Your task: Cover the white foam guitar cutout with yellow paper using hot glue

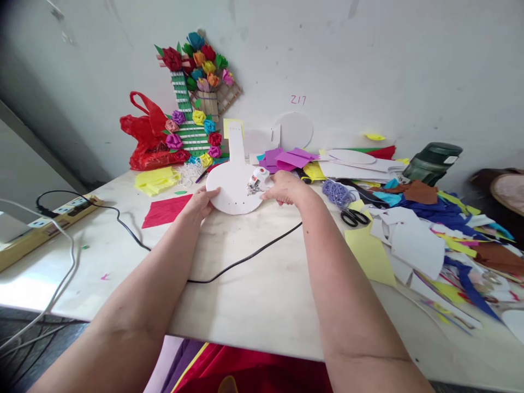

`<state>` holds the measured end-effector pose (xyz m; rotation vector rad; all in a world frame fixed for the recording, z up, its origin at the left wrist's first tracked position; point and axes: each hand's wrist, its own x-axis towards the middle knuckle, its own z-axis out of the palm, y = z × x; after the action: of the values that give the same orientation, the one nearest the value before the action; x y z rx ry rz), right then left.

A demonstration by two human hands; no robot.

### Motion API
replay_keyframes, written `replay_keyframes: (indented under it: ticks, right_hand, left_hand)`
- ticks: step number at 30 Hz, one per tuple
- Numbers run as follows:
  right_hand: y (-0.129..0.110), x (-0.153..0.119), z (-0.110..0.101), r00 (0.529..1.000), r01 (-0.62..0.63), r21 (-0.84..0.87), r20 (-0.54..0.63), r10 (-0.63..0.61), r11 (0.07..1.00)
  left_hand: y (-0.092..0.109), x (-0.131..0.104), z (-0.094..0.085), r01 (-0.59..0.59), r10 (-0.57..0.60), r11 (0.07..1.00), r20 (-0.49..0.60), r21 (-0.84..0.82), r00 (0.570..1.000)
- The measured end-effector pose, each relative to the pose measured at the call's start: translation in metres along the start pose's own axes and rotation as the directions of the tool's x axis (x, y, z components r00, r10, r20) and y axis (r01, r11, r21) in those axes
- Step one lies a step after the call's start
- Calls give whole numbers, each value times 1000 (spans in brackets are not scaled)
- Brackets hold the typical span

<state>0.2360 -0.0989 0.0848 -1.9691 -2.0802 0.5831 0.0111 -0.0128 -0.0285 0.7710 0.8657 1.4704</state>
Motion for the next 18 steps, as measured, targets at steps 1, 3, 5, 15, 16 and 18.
replay_keyframes:
  ticks: [1,3,5,15,16,18]
  right_hand:
    - [1,1,1,1000,-6,-6,6,6,1000]
    - [2,3,3,1000,-12,-14,19,12,1000]
    - [4,5,4,999,-11,-17,31,12,1000]
    - [8,7,6,999,11,-77,51,-7,997]
    - [8,7,6,999,16,-74,53,-12,997]
    - [10,9,7,998,22,-66,56,-19,998]
  left_hand:
    - [0,0,0,4,-4,1000,4,6,1000]
    - [0,0,-1,20,-21,1000,15,19,1000]
    - [0,1,-2,38,-39,999,21,27,999]
    - [2,3,-6,77,-79,996,39,38,996]
    - [2,2,-6,77,-78,996,42,38,996]
    - [3,1,-5,78,-80,996,45,40,996]
